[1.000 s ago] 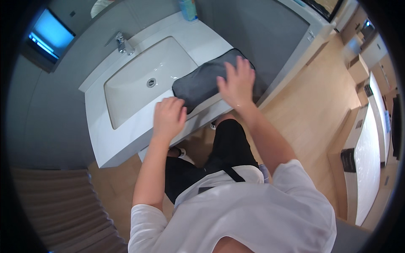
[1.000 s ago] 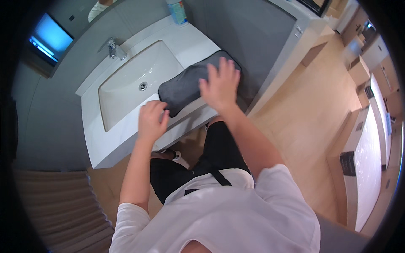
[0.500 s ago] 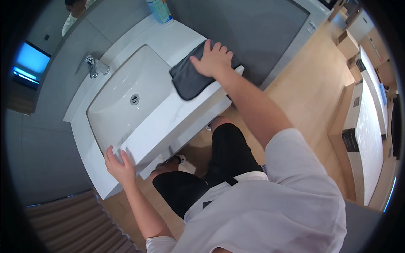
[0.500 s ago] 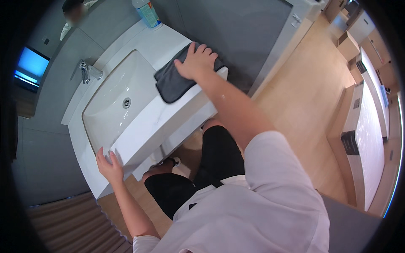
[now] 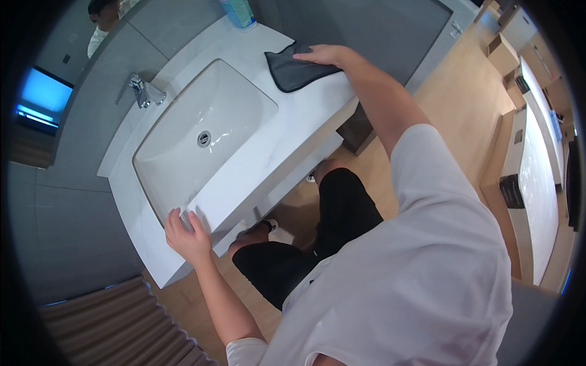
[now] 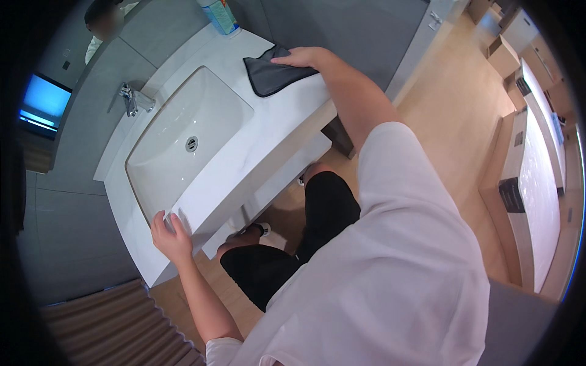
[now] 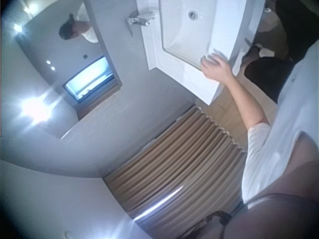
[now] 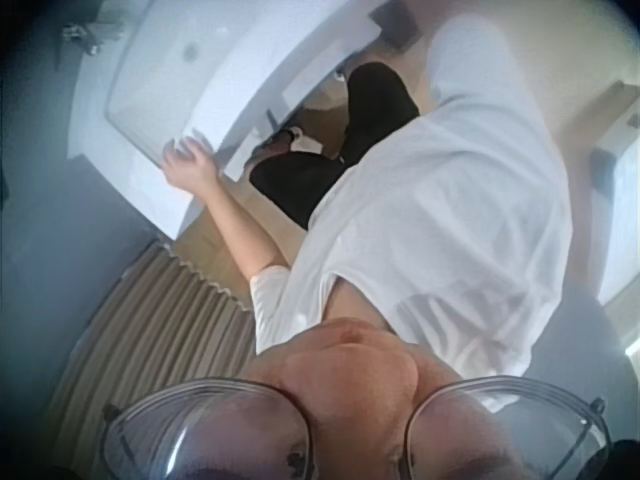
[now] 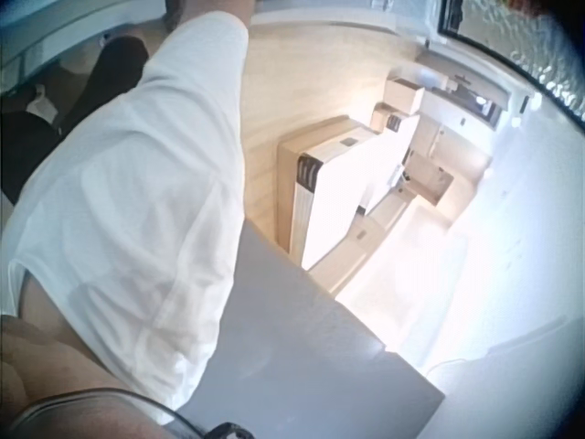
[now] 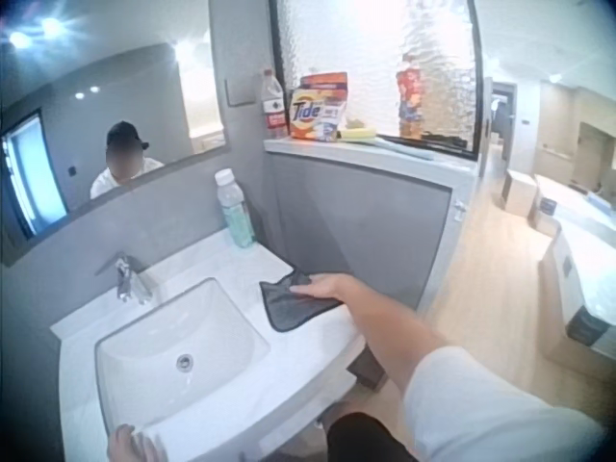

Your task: The person cleans a bathroom sink and vanity using a cloth, then washes the cloth under the faucet and wrings it out by hand.

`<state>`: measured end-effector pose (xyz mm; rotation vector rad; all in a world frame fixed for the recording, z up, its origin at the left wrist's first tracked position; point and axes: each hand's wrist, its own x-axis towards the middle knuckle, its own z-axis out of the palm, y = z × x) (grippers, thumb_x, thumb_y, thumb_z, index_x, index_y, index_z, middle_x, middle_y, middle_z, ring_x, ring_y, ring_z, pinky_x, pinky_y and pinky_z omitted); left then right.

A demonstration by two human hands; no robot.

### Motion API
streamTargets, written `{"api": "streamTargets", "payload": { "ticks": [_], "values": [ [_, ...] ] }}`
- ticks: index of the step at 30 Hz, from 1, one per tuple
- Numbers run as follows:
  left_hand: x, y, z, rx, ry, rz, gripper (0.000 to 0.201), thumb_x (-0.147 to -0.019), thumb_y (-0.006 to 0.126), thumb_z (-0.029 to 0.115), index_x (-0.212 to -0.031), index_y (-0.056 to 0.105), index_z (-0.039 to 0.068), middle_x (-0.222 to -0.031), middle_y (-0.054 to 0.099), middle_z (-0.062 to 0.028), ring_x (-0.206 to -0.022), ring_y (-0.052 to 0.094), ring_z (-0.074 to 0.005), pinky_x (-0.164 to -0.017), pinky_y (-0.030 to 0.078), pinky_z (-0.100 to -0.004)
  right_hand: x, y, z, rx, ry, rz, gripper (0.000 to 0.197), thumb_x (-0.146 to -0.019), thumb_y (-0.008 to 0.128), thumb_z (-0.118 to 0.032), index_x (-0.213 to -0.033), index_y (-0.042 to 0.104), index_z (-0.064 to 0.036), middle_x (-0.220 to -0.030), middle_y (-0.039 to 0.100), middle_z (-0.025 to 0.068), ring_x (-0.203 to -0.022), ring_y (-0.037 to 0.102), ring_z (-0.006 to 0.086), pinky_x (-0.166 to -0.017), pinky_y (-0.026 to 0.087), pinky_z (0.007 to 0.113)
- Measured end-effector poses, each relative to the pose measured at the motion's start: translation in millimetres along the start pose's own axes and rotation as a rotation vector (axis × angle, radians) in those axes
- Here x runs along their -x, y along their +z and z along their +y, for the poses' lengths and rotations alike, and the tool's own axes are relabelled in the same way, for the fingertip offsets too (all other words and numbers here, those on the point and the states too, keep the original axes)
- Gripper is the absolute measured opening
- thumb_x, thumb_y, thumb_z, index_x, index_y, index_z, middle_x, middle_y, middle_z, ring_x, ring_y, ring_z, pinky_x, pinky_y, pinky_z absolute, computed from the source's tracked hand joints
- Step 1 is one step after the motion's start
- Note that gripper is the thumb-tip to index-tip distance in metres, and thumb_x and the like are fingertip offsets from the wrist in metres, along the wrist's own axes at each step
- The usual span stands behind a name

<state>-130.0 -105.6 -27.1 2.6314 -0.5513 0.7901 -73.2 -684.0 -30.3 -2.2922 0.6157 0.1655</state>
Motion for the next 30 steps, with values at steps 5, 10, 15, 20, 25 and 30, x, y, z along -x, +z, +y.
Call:
{"api": "streamTargets", "payload": {
  "ticks": [5,10,15,20,25,30],
  "values": [
    [2,-2,-5,-0.006,-0.073,-0.057,0.034,-0.091,0.065,0.027,-0.113,0.066,0.0,-0.121,0.066,-0.0161,-0.115,0.059,-0.0364,-0.101,0.041,-0.048,76,-1,16,-0.233,0.044,-0.123,0.118,-0.079,0.068,-0.07,-0.157,0.023,0.005,-0.16,0.033,0.0244,-0.146,0.036,0.0307,-0.121,0.024,0.036],
    [2,3,1,-0.02,-0.06,-0.079,0.032,-0.091,0.065,0.028,-0.111,0.067,0.002,-0.12,0.067,-0.0143,-0.114,0.06,-0.0346,-0.101,0.04,-0.0468,111,5,60,-0.714,0.061,-0.197,0.105,-0.083,0.078,-0.047,-0.157,0.024,0.0036,-0.15,0.048,0.0174,-0.127,0.056,0.0219,-0.106,0.044,0.03],
    [3,-6,-2,-0.055,-0.096,-0.095,0.03,-0.092,0.065,0.028,-0.108,0.067,0.002,-0.118,0.067,-0.0131,-0.112,0.061,-0.0336,-0.101,0.04,-0.0459,156,39,24,-0.847,0.112,0.128,0.066,-0.088,0.073,-0.04,-0.134,0.058,0.0039,-0.118,0.069,0.0135,-0.111,0.065,0.0217,-0.095,0.05,0.031],
    [3,-1,1,0.002,-0.088,-0.083,0.029,-0.091,0.065,0.027,-0.107,0.067,0.003,-0.116,0.067,-0.0129,-0.111,0.061,-0.0336,-0.099,0.041,-0.0455,116,115,69,-1.22,-0.084,0.844,0.074,-0.094,0.065,-0.042,-0.145,0.042,0.007,-0.137,0.056,0.019,-0.126,0.053,0.0257,-0.109,0.038,0.033],
    [1,-2,-2,0.025,-0.107,-0.095,0.029,-0.09,0.067,0.027,-0.106,0.067,0.003,-0.117,0.067,-0.0132,-0.111,0.061,-0.0338,-0.099,0.042,-0.0458,111,153,32,-1.228,-0.195,1.235,0.076,-0.102,0.051,-0.04,-0.157,0.022,0.0044,-0.161,0.029,0.0262,-0.148,0.031,0.035,-0.12,0.024,0.037],
    [3,-2,-1,-0.014,-0.078,-0.043,0.029,-0.089,0.068,0.028,-0.106,0.068,0.005,-0.119,0.066,-0.0134,-0.114,0.06,-0.034,-0.098,0.042,-0.0469,133,203,-20,-1.152,0.042,1.24,0.081,-0.104,0.045,-0.045,-0.159,0.012,0.004,-0.165,0.008,0.029,-0.155,0.007,0.0386,-0.125,0.007,0.043]
  ]
}}
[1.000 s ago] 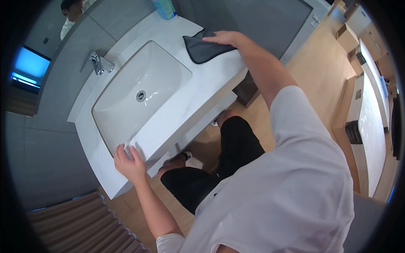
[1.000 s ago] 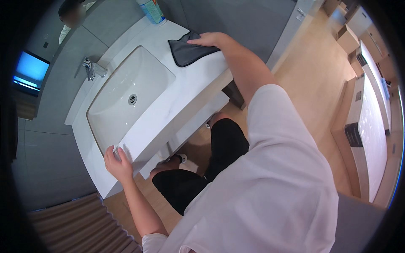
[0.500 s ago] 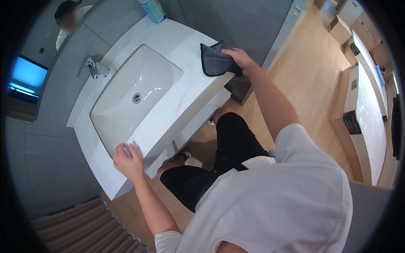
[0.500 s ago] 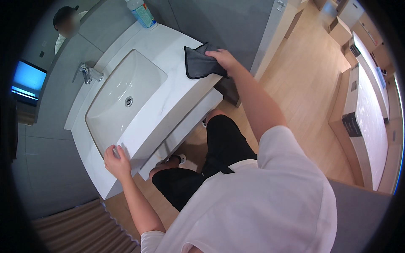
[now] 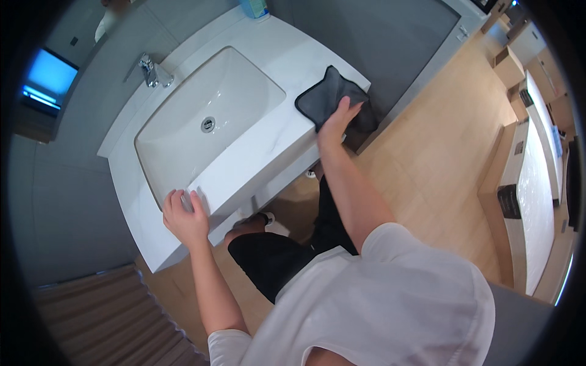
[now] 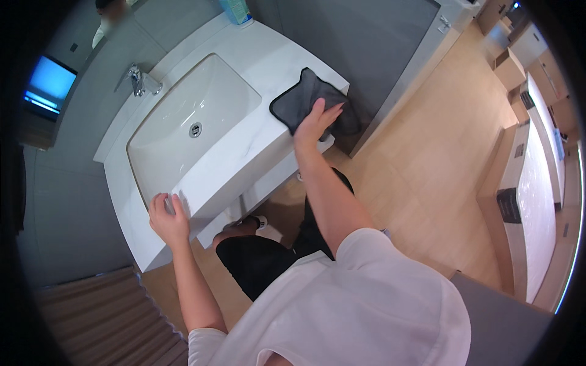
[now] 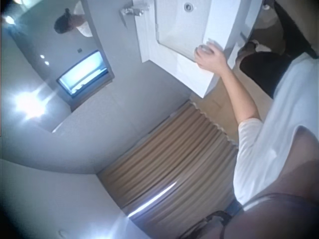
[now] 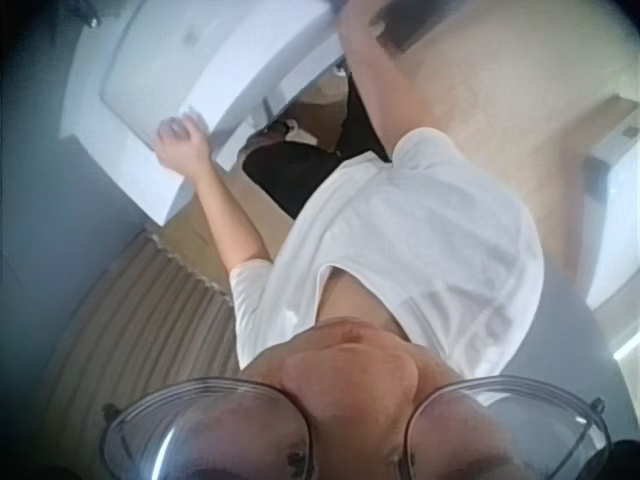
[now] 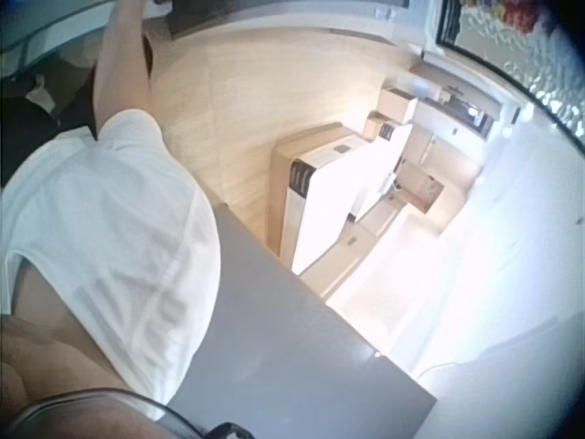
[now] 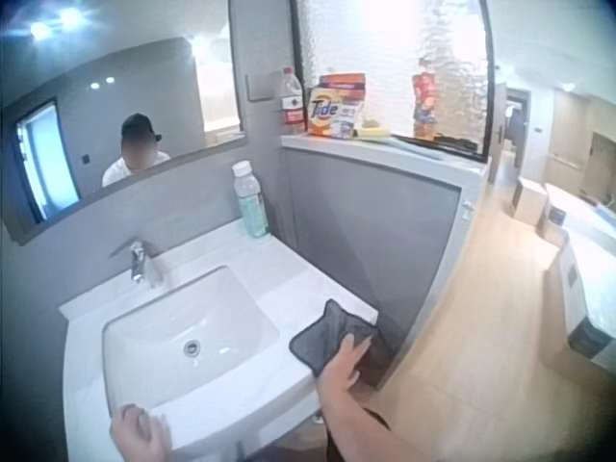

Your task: The person cleans a bathroom sink and vanity using a cloth, then washes the cloth under the faucet and wrings it out by hand.

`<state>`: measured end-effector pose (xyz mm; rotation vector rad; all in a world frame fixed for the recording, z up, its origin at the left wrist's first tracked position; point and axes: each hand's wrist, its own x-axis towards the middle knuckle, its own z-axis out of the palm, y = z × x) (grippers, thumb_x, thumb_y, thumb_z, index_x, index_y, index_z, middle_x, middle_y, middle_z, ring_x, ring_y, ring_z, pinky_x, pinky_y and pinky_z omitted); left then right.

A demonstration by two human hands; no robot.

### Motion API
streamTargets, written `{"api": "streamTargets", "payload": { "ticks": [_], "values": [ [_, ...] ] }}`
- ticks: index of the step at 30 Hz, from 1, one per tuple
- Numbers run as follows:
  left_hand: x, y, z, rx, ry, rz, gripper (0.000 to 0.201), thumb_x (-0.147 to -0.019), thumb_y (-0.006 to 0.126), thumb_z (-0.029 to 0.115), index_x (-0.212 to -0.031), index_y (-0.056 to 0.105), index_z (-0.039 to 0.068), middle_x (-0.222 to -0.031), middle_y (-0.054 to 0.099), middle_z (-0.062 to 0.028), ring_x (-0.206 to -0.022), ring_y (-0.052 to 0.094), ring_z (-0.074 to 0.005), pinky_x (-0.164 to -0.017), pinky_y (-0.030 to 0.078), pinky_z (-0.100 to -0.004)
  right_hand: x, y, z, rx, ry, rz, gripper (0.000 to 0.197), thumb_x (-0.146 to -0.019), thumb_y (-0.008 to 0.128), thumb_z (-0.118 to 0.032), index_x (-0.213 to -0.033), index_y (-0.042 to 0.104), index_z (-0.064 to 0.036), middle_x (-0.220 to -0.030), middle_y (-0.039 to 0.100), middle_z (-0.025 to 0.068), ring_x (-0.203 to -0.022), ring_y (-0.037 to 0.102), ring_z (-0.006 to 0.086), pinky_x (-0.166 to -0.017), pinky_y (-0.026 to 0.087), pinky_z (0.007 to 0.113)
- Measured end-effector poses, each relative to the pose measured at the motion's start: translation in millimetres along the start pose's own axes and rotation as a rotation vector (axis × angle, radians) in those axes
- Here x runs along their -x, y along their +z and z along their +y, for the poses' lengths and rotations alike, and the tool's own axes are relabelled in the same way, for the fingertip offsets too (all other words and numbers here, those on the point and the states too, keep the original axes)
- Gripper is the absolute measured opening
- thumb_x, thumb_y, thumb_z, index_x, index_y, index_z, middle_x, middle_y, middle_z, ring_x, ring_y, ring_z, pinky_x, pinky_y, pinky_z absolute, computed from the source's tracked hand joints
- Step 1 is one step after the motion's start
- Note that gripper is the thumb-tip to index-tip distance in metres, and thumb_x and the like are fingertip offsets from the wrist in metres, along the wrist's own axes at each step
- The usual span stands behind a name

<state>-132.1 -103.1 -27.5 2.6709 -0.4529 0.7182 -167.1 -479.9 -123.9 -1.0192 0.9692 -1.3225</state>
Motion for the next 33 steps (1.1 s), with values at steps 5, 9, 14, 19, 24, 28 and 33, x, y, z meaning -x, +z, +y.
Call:
{"api": "streamTargets", "payload": {
  "ticks": [5,9,14,19,24,28,33],
  "values": [
    [0,0,-2,0.006,-0.016,0.005,0.029,-0.089,0.068,0.029,-0.106,0.068,0.005,-0.121,0.066,-0.0128,-0.114,0.06,-0.0336,-0.099,0.042,-0.0468,103,13,-10,0.104,0.147,-0.035,0.088,-0.102,0.047,-0.044,-0.156,0.006,0.0107,-0.164,0.003,0.0329,-0.154,0.001,0.0423,-0.125,0.001,0.048],
    [2,1,-4,0.018,-0.026,0.001,0.03,-0.089,0.068,0.029,-0.107,0.068,0.005,-0.12,0.066,-0.0123,-0.114,0.06,-0.0334,-0.099,0.042,-0.0466,203,16,-27,0.247,0.2,-0.172,0.1,-0.097,0.058,-0.04,-0.153,-0.004,0.0148,-0.16,-0.005,0.0403,-0.152,-0.003,0.0504,-0.124,-0.001,0.053],
    [4,-1,-3,0.011,-0.033,0.014,0.03,-0.088,0.068,0.029,-0.108,0.069,0.006,-0.122,0.065,-0.0129,-0.116,0.059,-0.034,-0.1,0.041,-0.0473,238,17,-30,0.325,0.293,-0.273,0.102,-0.096,0.06,-0.039,-0.154,-0.005,0.0141,-0.162,-0.003,0.0355,-0.154,-0.003,0.0415,-0.125,0.002,0.045],
    [21,-15,-27,0.011,0.043,0.103,0.037,-0.089,0.067,0.028,-0.12,0.065,0.008,-0.135,0.058,-0.0148,-0.126,0.052,-0.0359,-0.108,0.035,-0.055,165,22,-28,0.188,0.431,-0.108,0.112,-0.088,0.07,-0.042,-0.153,0.001,0.0155,-0.157,0.01,0.0408,-0.15,0.012,0.0483,-0.124,0.012,0.049],
    [44,-50,-116,-0.22,-0.102,0.216,0.054,-0.089,0.066,0.034,-0.137,0.056,0.011,-0.147,0.046,-0.0173,-0.139,0.041,-0.0381,-0.112,0.023,-0.0697,56,12,-21,0.216,0.298,-0.025,0.108,-0.087,0.072,-0.04,-0.153,0.007,0.0138,-0.158,0.018,0.0368,-0.147,0.025,0.0434,-0.122,0.022,0.046],
    [63,-62,-210,-0.243,-0.201,0.233,0.052,-0.092,0.063,0.037,-0.136,0.056,0.009,-0.141,0.052,-0.0195,-0.133,0.046,-0.0401,-0.109,0.034,-0.0605,-6,8,-42,-0.039,0.403,-0.04,0.097,-0.086,0.07,-0.034,-0.155,0.014,0.0065,-0.153,0.035,0.0296,-0.131,0.05,0.04,-0.111,0.043,0.045],
    [52,-53,-177,-0.315,-0.123,0.214,0.049,-0.094,0.059,0.032,-0.135,0.057,0.006,-0.138,0.055,-0.0216,-0.126,0.051,-0.042,-0.104,0.041,-0.0521,-37,-3,-31,-0.352,0.415,-0.161,0.073,-0.096,0.048,-0.044,-0.15,0.03,0.0003,-0.149,0.046,0.0201,-0.128,0.054,0.036,-0.108,0.046,0.046]
  ]
}}
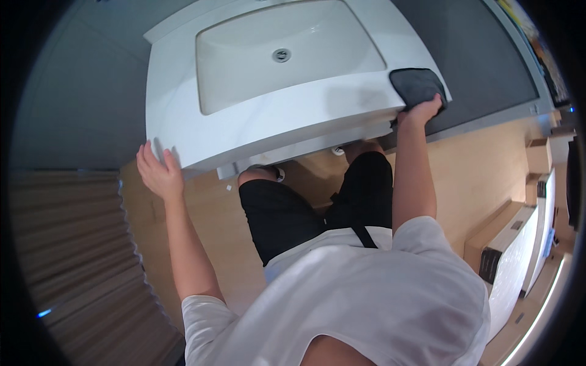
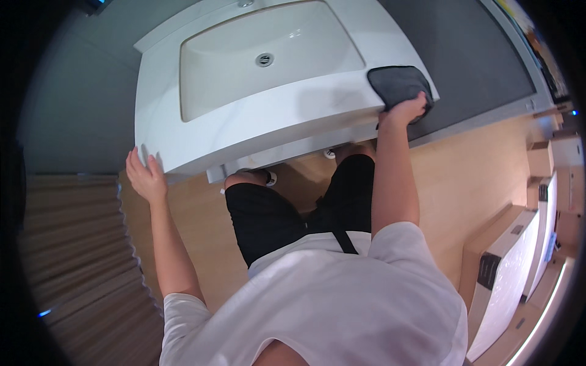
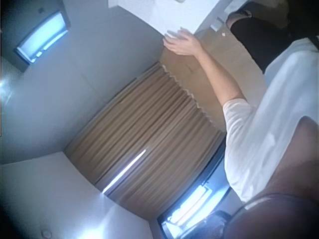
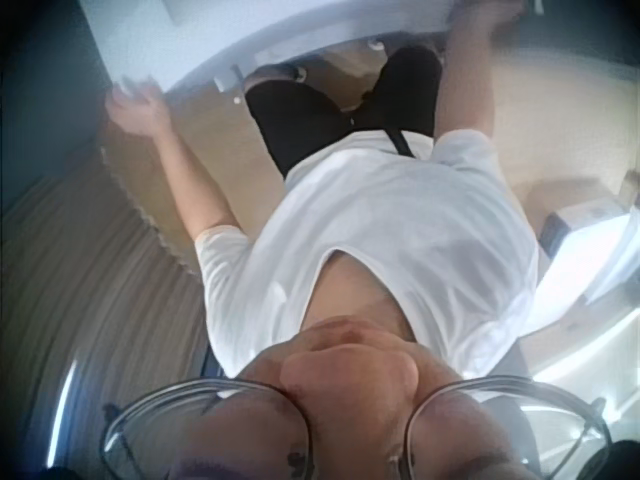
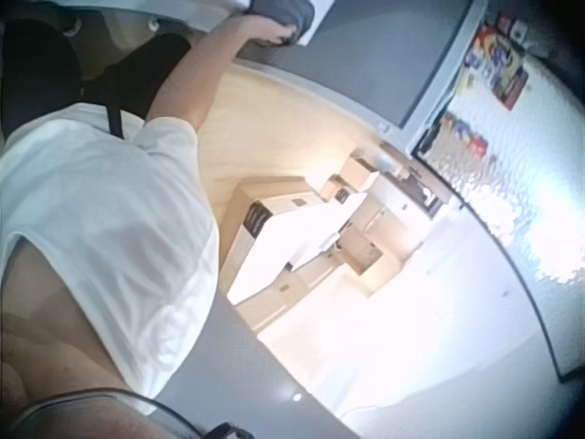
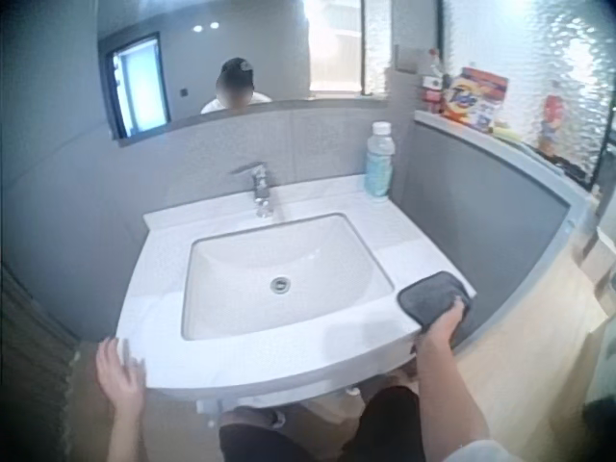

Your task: The person cleans a bathroom sink and vanity using a cloth, then washes the cloth under the faucet and wrings it out by hand.

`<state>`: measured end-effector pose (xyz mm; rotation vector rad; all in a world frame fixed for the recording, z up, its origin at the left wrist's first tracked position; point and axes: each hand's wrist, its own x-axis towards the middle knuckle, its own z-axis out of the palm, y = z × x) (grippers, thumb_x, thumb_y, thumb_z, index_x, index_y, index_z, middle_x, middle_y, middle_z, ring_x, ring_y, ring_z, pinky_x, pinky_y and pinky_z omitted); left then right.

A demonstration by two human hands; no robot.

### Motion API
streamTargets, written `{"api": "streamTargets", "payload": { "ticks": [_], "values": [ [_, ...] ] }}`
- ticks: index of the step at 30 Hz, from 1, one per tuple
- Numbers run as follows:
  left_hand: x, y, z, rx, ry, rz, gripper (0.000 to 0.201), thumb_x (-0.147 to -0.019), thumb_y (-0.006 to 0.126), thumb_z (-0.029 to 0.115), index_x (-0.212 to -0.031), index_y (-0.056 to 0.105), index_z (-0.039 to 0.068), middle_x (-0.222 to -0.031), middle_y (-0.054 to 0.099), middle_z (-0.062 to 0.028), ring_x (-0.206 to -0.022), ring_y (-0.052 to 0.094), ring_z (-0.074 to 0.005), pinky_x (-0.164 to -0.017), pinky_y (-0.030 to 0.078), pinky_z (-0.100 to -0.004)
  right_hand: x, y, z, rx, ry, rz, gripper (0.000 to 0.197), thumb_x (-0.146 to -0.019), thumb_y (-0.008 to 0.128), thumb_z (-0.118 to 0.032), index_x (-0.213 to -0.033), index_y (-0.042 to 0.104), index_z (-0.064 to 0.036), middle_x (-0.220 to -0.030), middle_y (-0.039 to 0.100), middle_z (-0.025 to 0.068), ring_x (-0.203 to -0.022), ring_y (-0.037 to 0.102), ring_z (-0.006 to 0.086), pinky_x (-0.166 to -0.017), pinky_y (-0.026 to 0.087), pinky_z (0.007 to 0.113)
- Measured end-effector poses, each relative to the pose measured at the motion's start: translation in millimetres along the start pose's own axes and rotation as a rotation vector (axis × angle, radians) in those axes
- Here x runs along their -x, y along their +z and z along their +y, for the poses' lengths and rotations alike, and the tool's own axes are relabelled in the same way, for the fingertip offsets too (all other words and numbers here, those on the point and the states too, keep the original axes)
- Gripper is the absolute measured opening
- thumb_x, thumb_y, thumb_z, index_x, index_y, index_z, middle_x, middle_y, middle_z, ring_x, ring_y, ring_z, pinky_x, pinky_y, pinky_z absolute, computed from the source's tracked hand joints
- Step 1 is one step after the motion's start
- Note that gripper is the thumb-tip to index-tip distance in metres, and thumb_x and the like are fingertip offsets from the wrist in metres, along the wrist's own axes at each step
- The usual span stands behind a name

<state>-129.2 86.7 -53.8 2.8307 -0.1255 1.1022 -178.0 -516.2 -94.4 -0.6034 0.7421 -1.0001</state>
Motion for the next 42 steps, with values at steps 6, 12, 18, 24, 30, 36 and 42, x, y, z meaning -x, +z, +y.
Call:
{"api": "streamTargets", "payload": {
  "ticks": [6,12,18,24,30,36,42],
  "values": [
    [2,1,-4,0.091,-0.06,0.005,0.049,-0.092,0.06,0.031,-0.133,0.058,0.004,-0.135,0.057,-0.0213,-0.122,0.055,-0.0417,-0.1,0.046,-0.0488,108,27,41,-0.054,0.082,-0.04,0.071,-0.101,0.036,-0.054,-0.151,0.038,-0.0035,-0.151,0.045,0.0148,-0.134,0.049,0.0306,-0.116,0.037,0.042],
    [3,-5,-6,0.06,-0.076,-0.039,0.053,-0.091,0.061,0.033,-0.138,0.055,0.008,-0.137,0.056,-0.0181,-0.125,0.054,-0.0387,-0.101,0.044,-0.0517,259,62,105,0.239,0.153,0.077,0.089,-0.103,0.051,-0.045,-0.161,-0.006,-0.0077,-0.164,0.018,0.0195,-0.142,0.039,0.0317,-0.117,0.035,0.04],
    [10,-20,-26,0.316,-0.092,-0.071,0.057,-0.099,0.055,0.03,-0.147,0.041,0.001,-0.148,0.046,-0.023,-0.138,0.043,-0.0403,-0.113,0.034,-0.0493,363,87,145,0.444,0.444,0.056,0.105,-0.097,0.052,-0.057,-0.158,-0.008,0.0043,-0.166,0.003,0.024,-0.152,0.02,0.0334,-0.123,0.023,0.039],
    [70,-75,-56,0.942,-0.791,0.201,0.044,-0.108,0.046,0.025,-0.148,0.039,0.008,-0.147,0.047,-0.012,-0.137,0.043,-0.0259,-0.111,0.034,-0.0404,443,92,217,0.744,0.476,-0.073,0.109,-0.097,0.045,-0.065,-0.154,-0.01,0.0113,-0.162,0.006,0.0336,-0.152,0.017,0.0387,-0.123,0.021,0.041],
    [179,-130,-54,0.865,-1.154,0.102,0.036,-0.108,0.048,0.026,-0.141,0.047,0.012,-0.138,0.055,-0.0086,-0.128,0.053,-0.0211,-0.098,0.045,-0.0405,535,123,244,0.821,0.668,-0.162,0.116,-0.096,0.046,-0.066,-0.15,-0.018,0.0137,-0.162,0.004,0.0349,-0.152,0.016,0.0389,-0.123,0.02,0.038],
    [267,-171,-65,0.927,-1.36,0.174,0.031,-0.108,0.047,0.029,-0.134,0.051,0.013,-0.125,0.062,-0.0067,-0.114,0.062,-0.0182,-0.088,0.051,-0.0369,586,149,241,0.667,1.052,-0.186,0.084,-0.104,0.046,-0.05,-0.155,0.007,0.0057,-0.157,0.032,0.0244,-0.142,0.038,0.0361,-0.115,0.038,0.045],
    [274,-192,-62,0.985,-1.35,0.193,0.027,-0.107,0.049,0.028,-0.122,0.056,0.008,-0.112,0.067,-0.0077,-0.1,0.067,-0.0187,-0.081,0.054,-0.0343,566,127,219,-0.281,1.983,-0.858,0.041,-0.108,0.045,-0.033,-0.141,0.045,-0.0085,-0.14,0.054,0.0112,-0.128,0.053,0.0329,-0.108,0.041,0.06]
  ]
}}
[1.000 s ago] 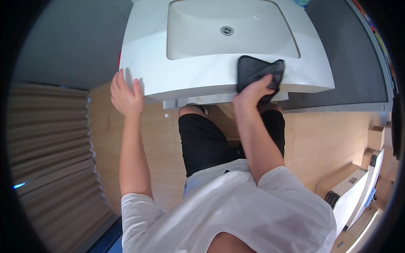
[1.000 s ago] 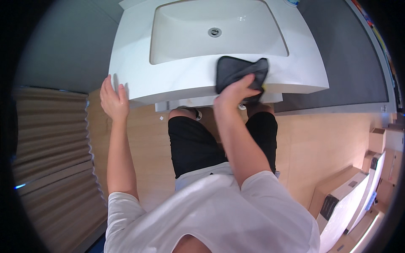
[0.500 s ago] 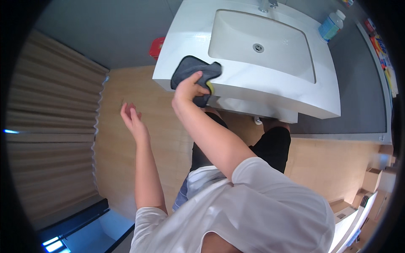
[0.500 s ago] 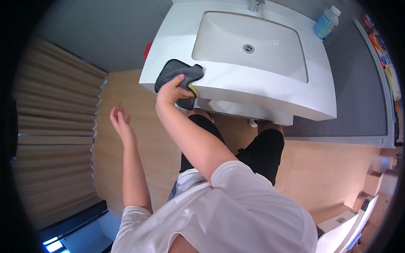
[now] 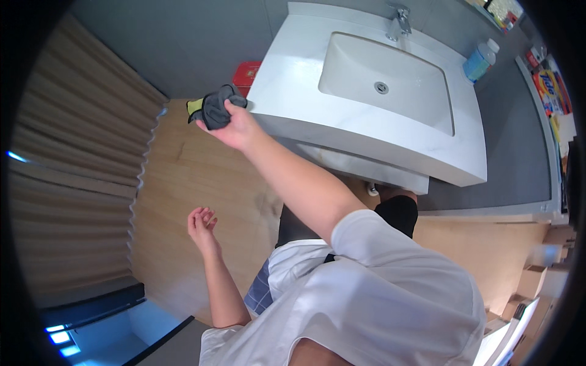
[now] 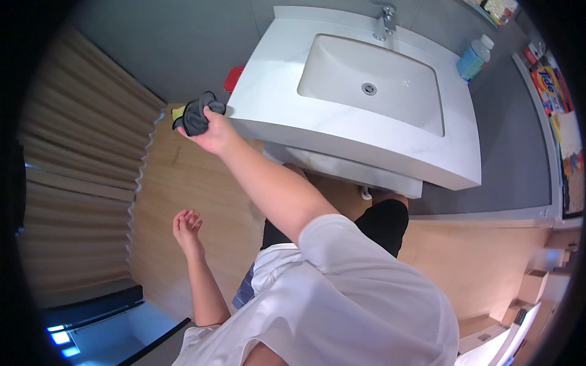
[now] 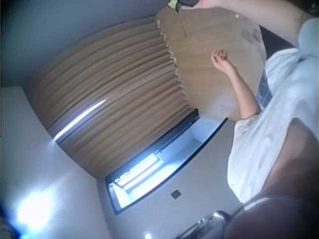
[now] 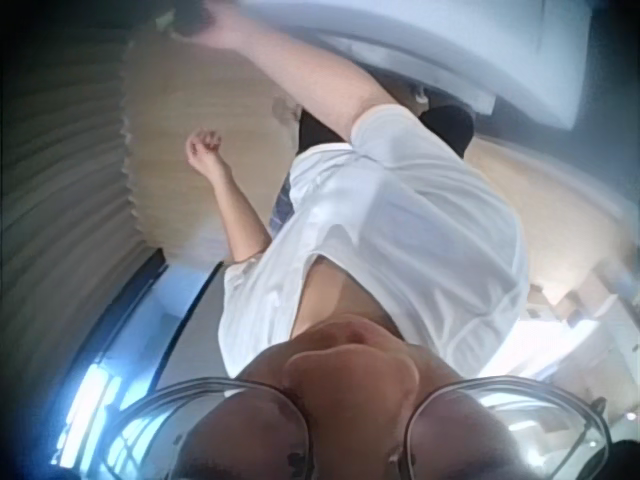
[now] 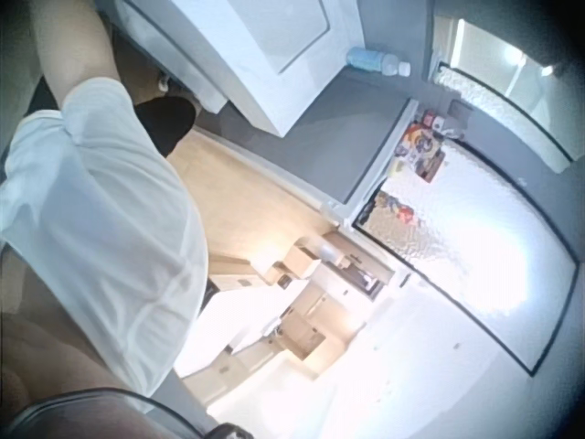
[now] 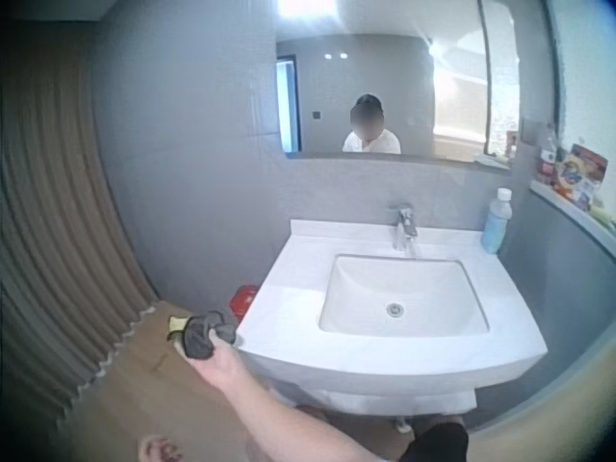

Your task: The person cleans a bathroom sink and vanity using a cloth, then washes the cloth under the faucet and wrings it out by hand.

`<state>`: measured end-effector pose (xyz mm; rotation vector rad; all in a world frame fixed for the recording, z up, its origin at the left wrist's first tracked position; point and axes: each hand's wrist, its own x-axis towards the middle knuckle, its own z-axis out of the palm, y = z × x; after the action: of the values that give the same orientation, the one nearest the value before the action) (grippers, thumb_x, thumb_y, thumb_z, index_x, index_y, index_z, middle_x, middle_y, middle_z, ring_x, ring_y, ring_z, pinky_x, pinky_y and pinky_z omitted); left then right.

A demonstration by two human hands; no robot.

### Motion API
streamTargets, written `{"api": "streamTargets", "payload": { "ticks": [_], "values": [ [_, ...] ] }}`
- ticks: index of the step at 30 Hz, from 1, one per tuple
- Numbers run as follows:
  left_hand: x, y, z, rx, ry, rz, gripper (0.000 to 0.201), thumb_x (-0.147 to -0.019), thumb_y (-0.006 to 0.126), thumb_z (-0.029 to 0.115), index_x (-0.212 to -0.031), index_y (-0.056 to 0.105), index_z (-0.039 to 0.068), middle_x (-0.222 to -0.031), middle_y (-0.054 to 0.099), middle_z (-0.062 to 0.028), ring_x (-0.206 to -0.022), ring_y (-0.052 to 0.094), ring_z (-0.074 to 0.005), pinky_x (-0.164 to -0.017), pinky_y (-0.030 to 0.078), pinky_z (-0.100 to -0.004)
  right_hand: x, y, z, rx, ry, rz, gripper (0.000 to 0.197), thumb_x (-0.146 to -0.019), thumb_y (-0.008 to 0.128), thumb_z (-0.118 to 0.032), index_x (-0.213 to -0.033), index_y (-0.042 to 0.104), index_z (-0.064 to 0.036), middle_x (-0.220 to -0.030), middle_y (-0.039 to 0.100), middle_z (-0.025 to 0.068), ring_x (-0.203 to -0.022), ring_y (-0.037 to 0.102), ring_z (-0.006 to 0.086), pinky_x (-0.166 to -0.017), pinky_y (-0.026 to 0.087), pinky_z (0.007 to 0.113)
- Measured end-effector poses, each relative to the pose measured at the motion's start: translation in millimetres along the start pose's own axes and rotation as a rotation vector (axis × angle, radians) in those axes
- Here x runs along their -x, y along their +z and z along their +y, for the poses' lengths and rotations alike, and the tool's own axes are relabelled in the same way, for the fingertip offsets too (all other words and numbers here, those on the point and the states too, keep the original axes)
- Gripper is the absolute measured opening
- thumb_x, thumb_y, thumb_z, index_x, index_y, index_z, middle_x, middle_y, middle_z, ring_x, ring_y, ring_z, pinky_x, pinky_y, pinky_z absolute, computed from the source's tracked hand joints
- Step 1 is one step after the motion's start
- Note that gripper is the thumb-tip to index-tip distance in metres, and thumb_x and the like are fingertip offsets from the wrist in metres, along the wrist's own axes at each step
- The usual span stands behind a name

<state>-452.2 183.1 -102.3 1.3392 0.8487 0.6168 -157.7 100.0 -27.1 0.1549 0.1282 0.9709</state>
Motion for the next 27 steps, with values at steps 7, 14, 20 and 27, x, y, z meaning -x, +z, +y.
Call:
{"api": "streamTargets", "payload": {
  "ticks": [7,14,20,27],
  "values": [
    [32,80,26,0.216,-0.073,-0.451,0.025,-0.104,0.055,0.024,-0.112,0.063,0.002,-0.102,0.07,-0.0118,-0.091,0.07,-0.021,-0.081,0.056,-0.0335,145,80,-19,0.267,0.18,-0.525,0.086,-0.093,0.043,-0.073,-0.152,0.041,-0.011,-0.155,0.043,0.0159,-0.145,0.037,0.0382,-0.114,0.023,0.072],
    [72,184,39,0.234,0.137,-0.756,0.035,-0.104,0.055,0.024,-0.132,0.059,0.003,-0.118,0.069,-0.0109,-0.103,0.069,-0.021,-0.09,0.057,-0.0366,245,35,-49,0.208,-0.169,-0.396,0.093,-0.096,0.031,-0.076,-0.151,0.041,-0.0015,-0.155,0.044,0.0201,-0.14,0.045,0.038,-0.118,0.031,0.052],
    [81,194,77,0.638,-0.62,-1.038,0.051,-0.106,0.045,0.039,-0.142,0.051,0.004,-0.136,0.06,-0.016,-0.122,0.062,-0.0279,-0.098,0.054,-0.0445,313,14,-72,0.241,-0.004,-0.344,0.089,-0.096,0.03,-0.077,-0.149,0.047,-0.0069,-0.152,0.047,0.0197,-0.137,0.049,0.0388,-0.116,0.034,0.054],
    [89,184,92,0.842,-0.807,-1.204,0.066,-0.105,0.042,0.049,-0.151,0.037,0.002,-0.15,0.047,-0.0206,-0.135,0.05,-0.0411,-0.1,0.047,-0.0675,341,-2,-83,0.212,-0.057,-0.046,0.077,-0.099,0.039,-0.063,-0.147,0.048,-0.0031,-0.154,0.046,0.0189,-0.14,0.046,0.0361,-0.117,0.033,0.05]
  ]
}}
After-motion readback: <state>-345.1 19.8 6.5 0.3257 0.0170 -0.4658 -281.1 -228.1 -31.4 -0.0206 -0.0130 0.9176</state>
